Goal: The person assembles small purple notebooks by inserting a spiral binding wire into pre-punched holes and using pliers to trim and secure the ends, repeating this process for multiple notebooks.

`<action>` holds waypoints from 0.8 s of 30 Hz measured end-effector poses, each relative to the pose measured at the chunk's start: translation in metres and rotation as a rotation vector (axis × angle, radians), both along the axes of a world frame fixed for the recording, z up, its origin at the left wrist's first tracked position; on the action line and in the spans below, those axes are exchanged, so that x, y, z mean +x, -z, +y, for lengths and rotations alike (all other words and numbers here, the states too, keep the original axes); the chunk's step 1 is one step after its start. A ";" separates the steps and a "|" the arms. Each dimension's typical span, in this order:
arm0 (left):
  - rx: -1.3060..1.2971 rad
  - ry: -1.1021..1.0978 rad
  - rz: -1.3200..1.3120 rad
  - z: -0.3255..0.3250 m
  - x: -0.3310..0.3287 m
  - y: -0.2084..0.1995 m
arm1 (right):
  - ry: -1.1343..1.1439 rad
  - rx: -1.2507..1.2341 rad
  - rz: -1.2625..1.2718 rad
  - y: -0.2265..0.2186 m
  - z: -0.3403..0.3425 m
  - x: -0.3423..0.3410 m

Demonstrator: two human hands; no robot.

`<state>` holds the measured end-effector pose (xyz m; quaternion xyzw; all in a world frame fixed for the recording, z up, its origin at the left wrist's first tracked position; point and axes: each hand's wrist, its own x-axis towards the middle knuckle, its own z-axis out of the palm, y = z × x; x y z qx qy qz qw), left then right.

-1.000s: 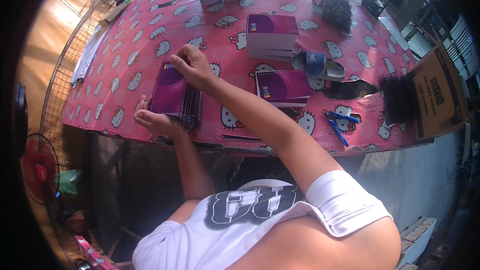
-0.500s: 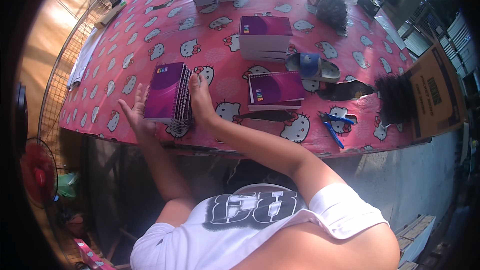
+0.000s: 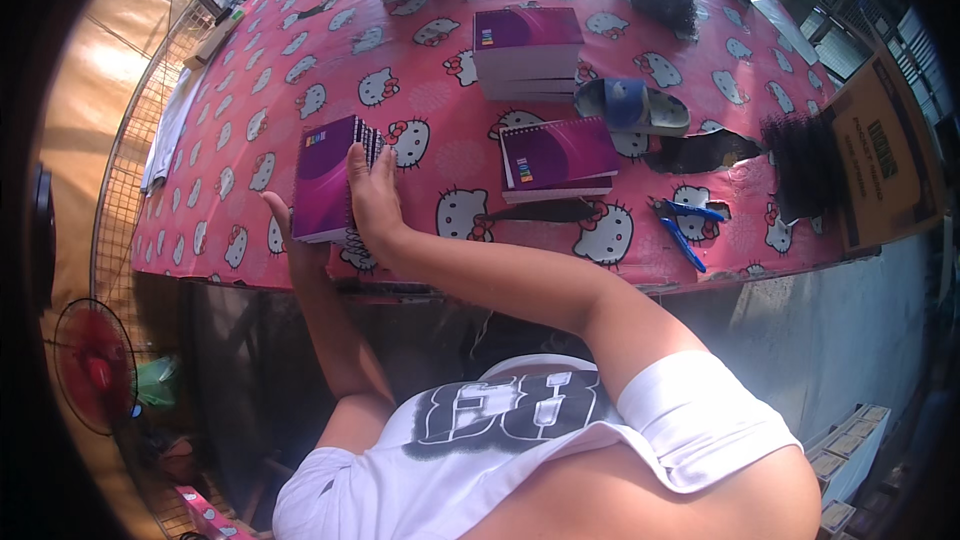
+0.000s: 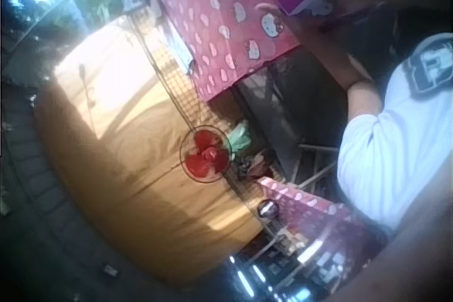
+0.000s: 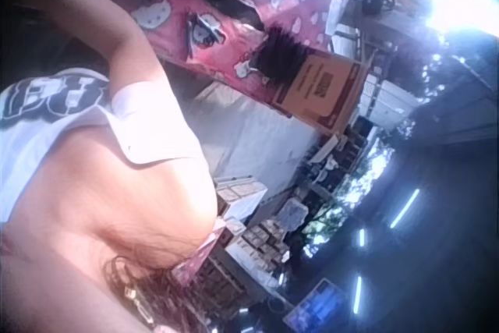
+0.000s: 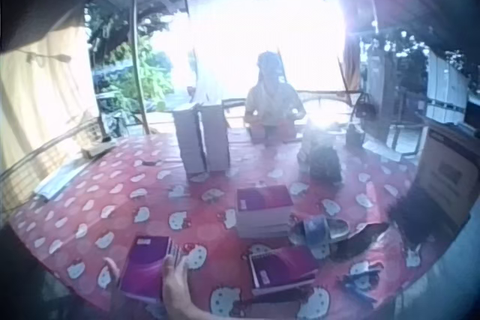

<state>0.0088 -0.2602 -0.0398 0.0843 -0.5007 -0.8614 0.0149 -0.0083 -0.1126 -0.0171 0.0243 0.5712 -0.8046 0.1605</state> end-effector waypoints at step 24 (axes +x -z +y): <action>-0.257 0.042 0.224 0.228 -0.007 -0.028 | 0.413 0.797 0.299 0.021 0.309 -0.006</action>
